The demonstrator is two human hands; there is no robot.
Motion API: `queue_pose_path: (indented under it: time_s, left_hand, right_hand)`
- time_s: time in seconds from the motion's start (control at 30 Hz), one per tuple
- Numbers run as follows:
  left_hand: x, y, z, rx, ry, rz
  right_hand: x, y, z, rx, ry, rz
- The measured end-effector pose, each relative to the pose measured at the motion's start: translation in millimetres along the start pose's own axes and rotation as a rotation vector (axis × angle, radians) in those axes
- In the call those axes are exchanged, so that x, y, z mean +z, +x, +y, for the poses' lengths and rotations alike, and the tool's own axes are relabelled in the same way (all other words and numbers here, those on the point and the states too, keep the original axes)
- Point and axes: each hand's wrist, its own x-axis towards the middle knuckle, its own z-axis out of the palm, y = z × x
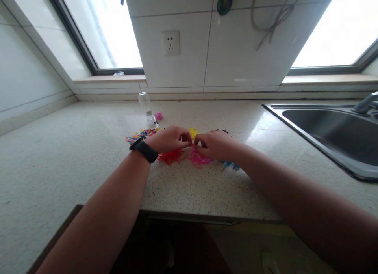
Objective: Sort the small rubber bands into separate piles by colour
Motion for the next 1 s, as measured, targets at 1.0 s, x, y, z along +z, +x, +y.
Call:
queue_pose_path:
  time_s: [1.0]
  left_hand:
    - [-0.5, -0.6, -0.8, -0.028, 0.054, -0.015]
  right_hand:
    - [1.3, -0.3, 1.6, -0.038, -0.030, -0.033]
